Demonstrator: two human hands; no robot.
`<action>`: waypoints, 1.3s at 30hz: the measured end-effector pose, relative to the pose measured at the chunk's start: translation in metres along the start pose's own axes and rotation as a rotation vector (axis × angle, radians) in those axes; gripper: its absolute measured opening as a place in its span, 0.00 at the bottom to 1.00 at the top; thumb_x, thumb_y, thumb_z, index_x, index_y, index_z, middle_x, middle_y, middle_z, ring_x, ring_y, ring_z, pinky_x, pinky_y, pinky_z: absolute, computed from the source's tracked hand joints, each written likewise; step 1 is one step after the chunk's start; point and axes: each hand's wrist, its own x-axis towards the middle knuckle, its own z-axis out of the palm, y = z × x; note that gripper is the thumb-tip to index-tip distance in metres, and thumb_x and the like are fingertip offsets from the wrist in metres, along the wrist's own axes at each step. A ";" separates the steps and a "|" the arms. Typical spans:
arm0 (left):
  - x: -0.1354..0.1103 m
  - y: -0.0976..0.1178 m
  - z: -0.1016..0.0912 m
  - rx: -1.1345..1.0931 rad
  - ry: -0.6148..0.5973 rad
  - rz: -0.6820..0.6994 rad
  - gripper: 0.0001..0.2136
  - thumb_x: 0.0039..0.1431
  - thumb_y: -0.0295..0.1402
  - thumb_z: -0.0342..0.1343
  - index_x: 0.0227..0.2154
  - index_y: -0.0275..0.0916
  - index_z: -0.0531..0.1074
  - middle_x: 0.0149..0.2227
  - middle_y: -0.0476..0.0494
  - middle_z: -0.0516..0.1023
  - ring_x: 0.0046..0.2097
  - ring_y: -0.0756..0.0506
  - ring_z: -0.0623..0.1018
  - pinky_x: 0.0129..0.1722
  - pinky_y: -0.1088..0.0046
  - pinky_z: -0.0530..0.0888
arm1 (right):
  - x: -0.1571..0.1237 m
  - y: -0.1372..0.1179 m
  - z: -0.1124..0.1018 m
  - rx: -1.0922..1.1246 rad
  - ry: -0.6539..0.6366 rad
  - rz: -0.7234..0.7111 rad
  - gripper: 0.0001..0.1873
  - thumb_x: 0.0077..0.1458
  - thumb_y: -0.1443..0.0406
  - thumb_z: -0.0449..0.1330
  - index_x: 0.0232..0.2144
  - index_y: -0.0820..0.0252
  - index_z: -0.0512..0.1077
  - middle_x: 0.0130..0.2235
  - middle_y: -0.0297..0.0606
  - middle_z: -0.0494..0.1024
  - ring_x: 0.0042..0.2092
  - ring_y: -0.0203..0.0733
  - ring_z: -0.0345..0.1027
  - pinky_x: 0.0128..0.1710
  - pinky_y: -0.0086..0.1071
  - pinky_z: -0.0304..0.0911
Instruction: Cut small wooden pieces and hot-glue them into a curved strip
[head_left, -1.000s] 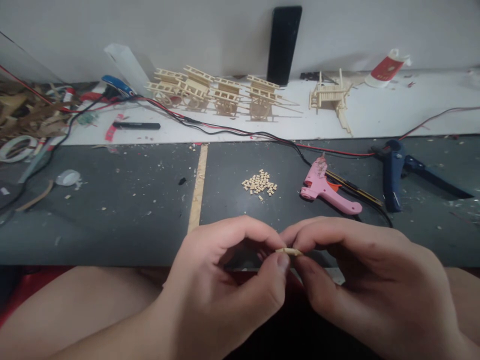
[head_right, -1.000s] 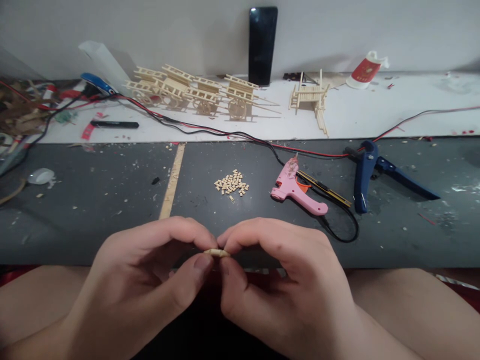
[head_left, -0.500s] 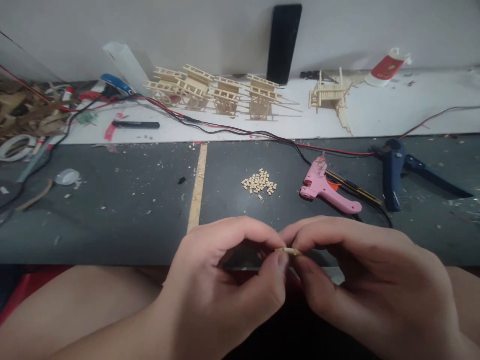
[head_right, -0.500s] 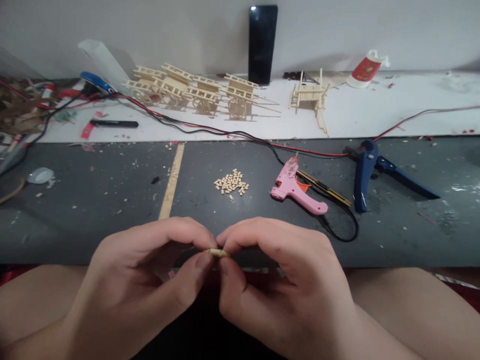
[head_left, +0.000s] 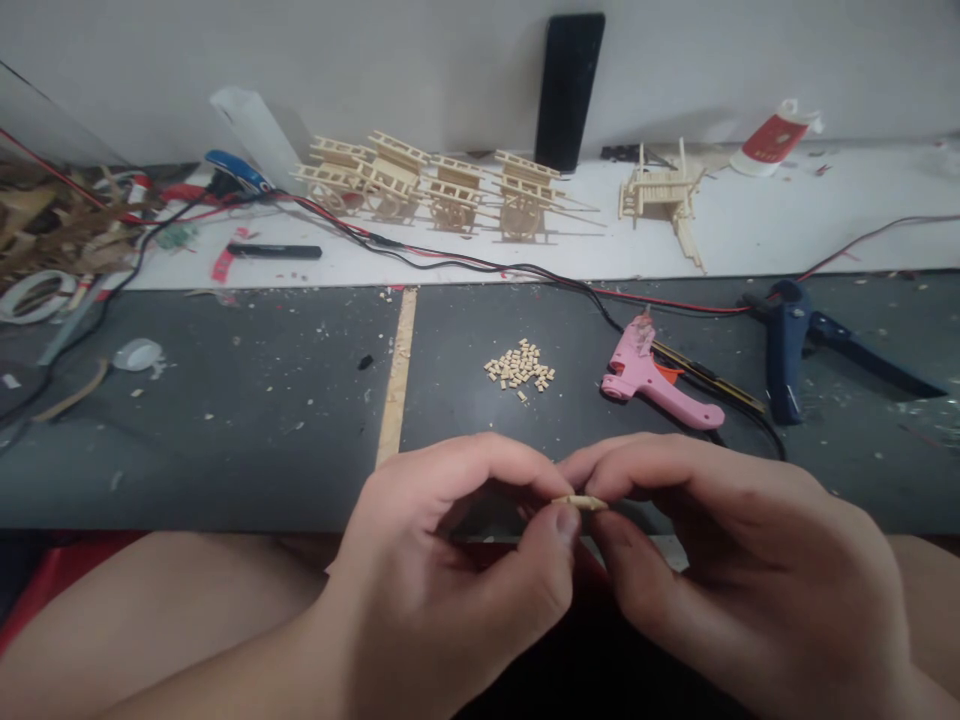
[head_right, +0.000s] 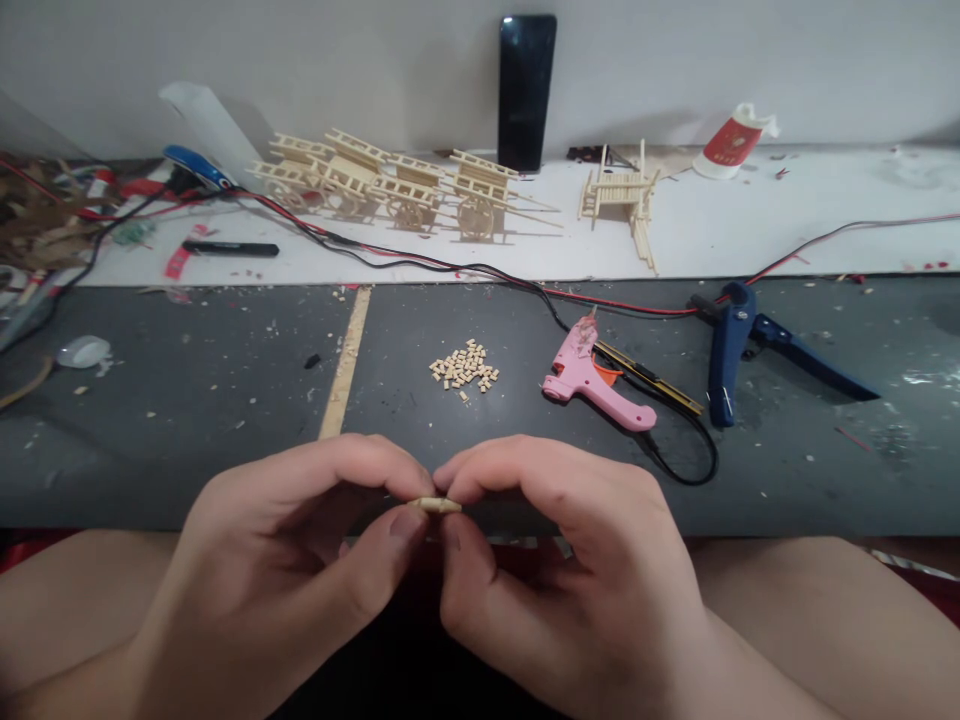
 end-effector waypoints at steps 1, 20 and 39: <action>0.001 0.000 0.000 0.005 0.005 0.008 0.06 0.59 0.22 0.64 0.33 0.40 0.84 0.30 0.52 0.88 0.28 0.50 0.86 0.29 0.83 0.83 | 0.000 0.000 0.000 -0.003 0.003 -0.005 0.11 0.54 0.74 0.62 0.34 0.53 0.79 0.35 0.23 0.91 0.33 0.24 0.86 0.40 0.09 0.75; 0.002 0.002 0.002 0.050 -0.028 -0.045 0.06 0.61 0.24 0.66 0.31 0.41 0.83 0.30 0.55 0.88 0.31 0.53 0.85 0.33 0.86 0.80 | -0.002 0.002 -0.001 -0.002 -0.036 0.014 0.10 0.56 0.73 0.63 0.35 0.53 0.79 0.37 0.22 0.91 0.34 0.21 0.84 0.42 0.06 0.72; -0.003 -0.002 0.001 -0.161 -0.050 -0.206 0.03 0.66 0.29 0.67 0.36 0.43 0.83 0.31 0.51 0.89 0.30 0.50 0.86 0.29 0.84 0.81 | -0.004 0.001 -0.001 -0.019 -0.009 0.049 0.09 0.57 0.71 0.62 0.35 0.52 0.79 0.37 0.24 0.91 0.34 0.27 0.87 0.38 0.11 0.76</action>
